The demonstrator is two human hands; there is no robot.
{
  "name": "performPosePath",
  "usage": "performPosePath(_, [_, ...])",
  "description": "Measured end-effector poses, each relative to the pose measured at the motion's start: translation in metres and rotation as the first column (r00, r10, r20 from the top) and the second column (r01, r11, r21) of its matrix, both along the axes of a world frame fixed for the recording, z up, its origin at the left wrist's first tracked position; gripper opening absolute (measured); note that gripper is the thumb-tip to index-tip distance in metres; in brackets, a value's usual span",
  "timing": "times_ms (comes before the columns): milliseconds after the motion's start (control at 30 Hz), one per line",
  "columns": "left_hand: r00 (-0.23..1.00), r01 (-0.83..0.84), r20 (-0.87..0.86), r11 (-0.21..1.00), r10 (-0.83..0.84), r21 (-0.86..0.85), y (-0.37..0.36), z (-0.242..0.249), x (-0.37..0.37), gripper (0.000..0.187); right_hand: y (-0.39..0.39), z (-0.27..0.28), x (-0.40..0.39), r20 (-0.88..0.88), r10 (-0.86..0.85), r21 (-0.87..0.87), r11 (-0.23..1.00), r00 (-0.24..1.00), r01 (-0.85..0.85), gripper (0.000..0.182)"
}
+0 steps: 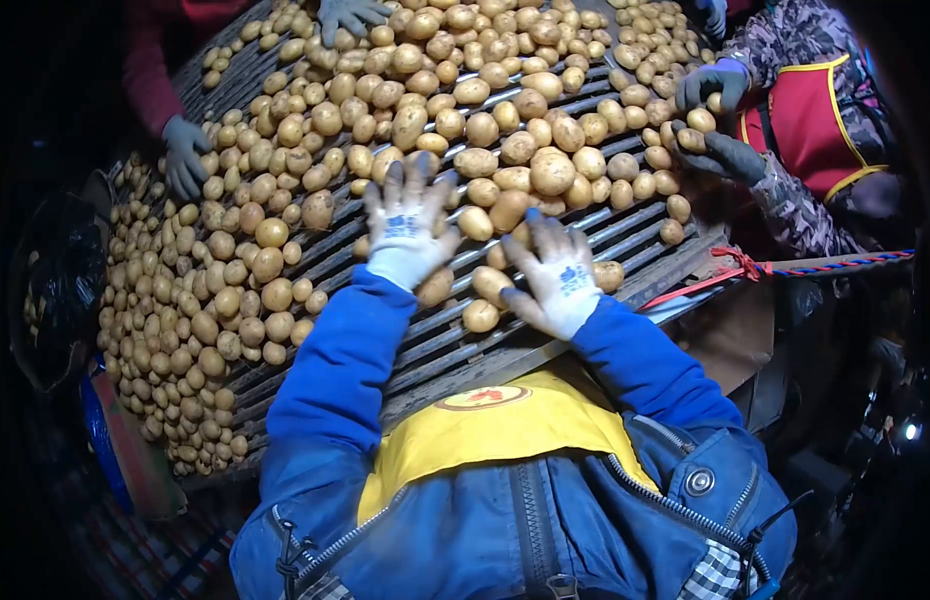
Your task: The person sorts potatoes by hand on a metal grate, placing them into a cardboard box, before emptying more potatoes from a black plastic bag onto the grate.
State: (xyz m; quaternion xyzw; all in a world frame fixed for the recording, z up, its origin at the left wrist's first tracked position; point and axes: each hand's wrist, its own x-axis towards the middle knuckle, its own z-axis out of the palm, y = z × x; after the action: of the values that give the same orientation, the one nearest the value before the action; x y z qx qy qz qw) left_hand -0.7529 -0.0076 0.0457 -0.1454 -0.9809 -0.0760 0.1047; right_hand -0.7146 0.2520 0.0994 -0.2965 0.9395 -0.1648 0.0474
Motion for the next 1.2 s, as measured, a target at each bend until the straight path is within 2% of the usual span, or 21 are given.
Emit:
performPosePath(33, [0.996,-0.037,0.081,0.994,0.045,-0.108,-0.007,0.009,-0.004,0.077,0.003,0.009,-0.003,0.05,0.083,-0.025,0.996,0.995,-0.081,0.069])
performPosePath(100, [0.981,-0.054,0.183,0.997,0.064,-0.059,-0.016,0.029,0.003,0.075,0.017,0.014,-0.01,0.152,0.232,-0.162,0.965,0.961,-0.207,0.063])
performPosePath(133, [0.973,-0.063,0.221,0.997,0.069,-0.033,-0.02,0.038,0.012,0.073,0.026,0.019,-0.02,0.245,0.237,-0.246,0.953,0.94,-0.176,0.056])
performPosePath(200, [0.958,-0.007,0.287,1.0,0.0,0.022,-0.025,0.051,0.03,0.059,0.037,0.015,-0.044,0.061,0.108,-0.399,0.914,0.992,-0.075,0.049])
performPosePath(267, [0.951,0.03,0.305,0.998,-0.043,0.046,-0.015,0.052,0.05,0.053,0.034,0.028,-0.063,-0.274,-0.051,-0.125,0.992,0.96,0.017,0.051])
performPosePath(333, [0.964,-0.014,0.265,0.985,-0.032,0.17,0.004,0.056,0.058,0.048,0.029,-0.003,-0.094,-0.36,0.091,0.05,0.996,0.929,-0.078,0.053])
performPosePath(400, [0.981,-0.027,0.192,0.969,-0.022,0.248,0.01,0.051,0.055,0.049,0.031,-0.012,-0.127,-0.237,0.198,-0.037,0.977,0.951,-0.212,0.056])
performPosePath(433, [0.991,-0.023,0.135,0.966,-0.012,0.257,0.012,0.05,0.053,0.05,0.039,-0.038,-0.145,-0.237,0.1,-0.195,0.97,0.966,-0.148,0.057])
performPosePath(533, [0.989,-0.036,0.149,0.977,0.005,0.209,0.023,0.063,0.048,0.058,0.063,-0.034,-0.165,-0.099,-0.078,-0.132,0.989,0.992,0.065,0.061])
performPosePath(600, [0.985,0.037,0.158,0.98,-0.069,0.196,0.034,0.065,0.048,0.06,0.081,-0.038,-0.16,0.115,-0.138,-0.313,0.935,0.984,0.168,0.057])
performPosePath(667, [0.966,0.184,0.15,0.966,-0.212,0.181,0.051,0.058,0.051,0.055,0.092,-0.028,-0.134,0.261,-0.243,-0.536,0.768,0.934,0.35,0.06])
performPosePath(733, [0.881,0.329,0.278,0.918,-0.383,0.222,0.065,0.049,0.056,0.052,0.109,-0.019,-0.109,0.506,-0.192,-0.752,0.379,0.841,0.539,0.057])
performPosePath(800, [0.877,0.346,0.301,0.927,-0.374,0.144,0.07,0.037,0.049,0.044,0.124,0.011,-0.072,0.734,0.161,-0.651,-0.114,0.66,0.751,0.051])
performPosePath(833, [0.901,0.332,0.244,0.932,-0.359,0.146,0.069,0.032,0.043,0.041,0.133,0.018,-0.058,0.737,0.272,-0.578,-0.222,0.619,0.785,0.048])
performPosePath(900, [0.941,0.324,0.062,0.939,-0.332,0.113,0.059,0.018,0.034,0.033,0.155,0.014,-0.038,0.762,0.29,-0.567,-0.134,0.579,0.813,0.037])
performPosePath(933, [0.95,0.25,0.16,0.96,-0.269,0.126,0.059,0.034,0.03,0.033,0.161,0.01,-0.031,0.782,0.292,-0.564,-0.047,0.551,0.824,0.033])
performPosePath(967, [0.953,0.24,0.149,0.956,-0.265,0.17,0.055,0.035,0.03,0.032,0.161,0.004,-0.026,0.795,-0.065,-0.581,0.205,0.603,0.788,0.028])
performPosePath(1033, [0.958,0.272,0.037,0.943,-0.284,0.189,0.044,0.032,0.033,0.031,0.123,0.043,-0.015,0.621,-0.179,-0.462,0.703,0.763,0.541,0.03])
performPosePath(1067, [0.971,0.221,0.033,0.945,-0.235,0.24,0.046,0.043,0.036,0.031,0.105,0.053,-0.012,0.494,-0.174,-0.306,0.882,0.852,0.358,0.036])
performPosePath(1133, [0.981,0.146,0.076,0.936,-0.179,0.319,0.043,0.05,0.046,0.031,0.079,0.043,-0.013,0.062,0.076,-0.036,0.997,0.995,-0.074,0.039])
performPosePath(1200, [0.988,0.125,0.042,0.933,-0.147,0.338,0.041,0.06,0.059,0.032,0.05,0.023,-0.02,0.236,0.095,0.308,0.937,0.967,-0.167,0.041])
